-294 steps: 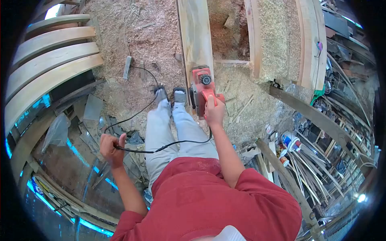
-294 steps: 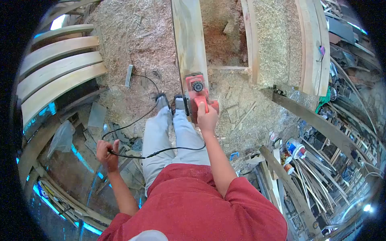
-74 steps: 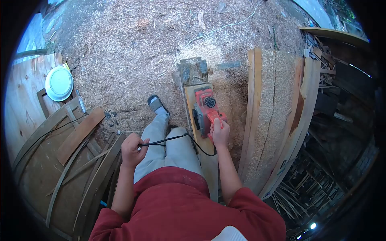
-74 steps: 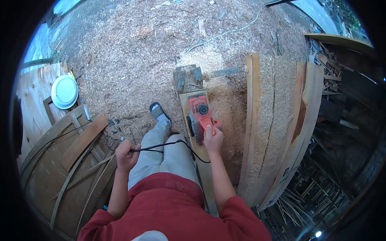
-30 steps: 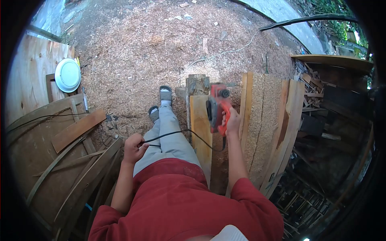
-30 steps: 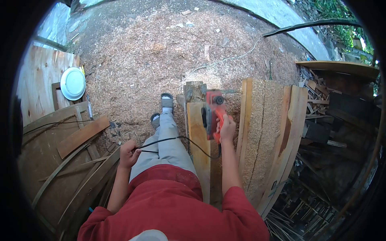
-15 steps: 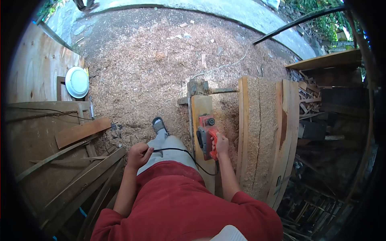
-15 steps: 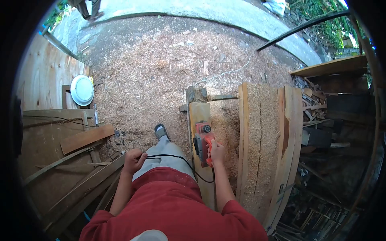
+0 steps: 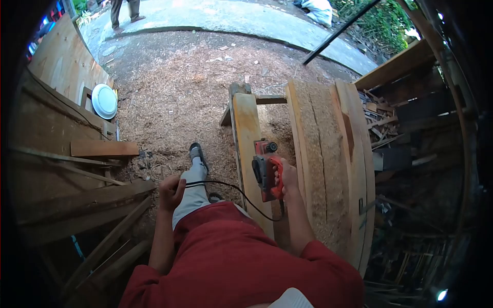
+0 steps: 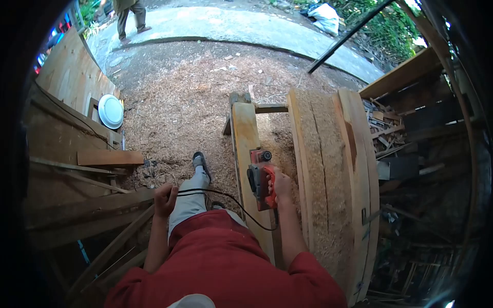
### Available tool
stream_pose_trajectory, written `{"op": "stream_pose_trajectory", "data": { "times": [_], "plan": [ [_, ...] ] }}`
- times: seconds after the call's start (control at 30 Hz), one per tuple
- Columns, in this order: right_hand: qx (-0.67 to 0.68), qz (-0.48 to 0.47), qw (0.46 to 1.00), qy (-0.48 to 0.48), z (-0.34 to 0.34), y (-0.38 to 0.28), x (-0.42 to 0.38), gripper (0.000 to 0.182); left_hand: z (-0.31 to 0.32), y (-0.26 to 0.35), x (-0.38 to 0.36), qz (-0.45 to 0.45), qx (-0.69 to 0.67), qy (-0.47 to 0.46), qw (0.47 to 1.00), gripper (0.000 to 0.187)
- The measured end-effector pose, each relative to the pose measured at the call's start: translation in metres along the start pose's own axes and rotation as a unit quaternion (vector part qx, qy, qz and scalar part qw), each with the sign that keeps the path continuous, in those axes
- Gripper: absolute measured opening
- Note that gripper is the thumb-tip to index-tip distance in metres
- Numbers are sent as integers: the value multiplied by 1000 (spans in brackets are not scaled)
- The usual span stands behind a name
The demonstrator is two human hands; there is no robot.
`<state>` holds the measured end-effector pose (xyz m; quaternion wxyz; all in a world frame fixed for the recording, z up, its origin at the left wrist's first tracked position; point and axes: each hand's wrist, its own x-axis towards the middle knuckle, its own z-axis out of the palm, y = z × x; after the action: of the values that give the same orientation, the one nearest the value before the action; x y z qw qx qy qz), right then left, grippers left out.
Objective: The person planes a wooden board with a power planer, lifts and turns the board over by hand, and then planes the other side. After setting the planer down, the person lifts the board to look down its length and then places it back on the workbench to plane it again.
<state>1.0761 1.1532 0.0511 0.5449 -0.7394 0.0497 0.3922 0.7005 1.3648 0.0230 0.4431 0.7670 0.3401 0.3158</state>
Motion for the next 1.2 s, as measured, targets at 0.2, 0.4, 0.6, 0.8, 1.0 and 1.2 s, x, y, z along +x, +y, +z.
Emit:
{"op": "stream_pose_trajectory", "data": {
  "times": [0.2,0.4,0.6,0.8,1.0,1.2],
  "plan": [
    [-28,6,999,33,-98,60,-109,45,-23,64,-109,72,37,-41,996,36],
    [56,-37,990,124,-174,144,-221,49,-52,73,-198,69,33,-124,989,28],
    [205,-29,962,179,-247,282,-360,48,-109,89,-302,92,33,-166,981,26],
    [299,35,936,182,-299,435,-517,54,-179,100,-451,99,64,-139,983,27],
    [333,115,911,217,-368,531,-654,55,-210,141,-569,62,99,-169,979,24],
    [357,104,899,233,-434,577,-718,45,-196,177,-667,57,110,-183,975,24]
  ]
}}
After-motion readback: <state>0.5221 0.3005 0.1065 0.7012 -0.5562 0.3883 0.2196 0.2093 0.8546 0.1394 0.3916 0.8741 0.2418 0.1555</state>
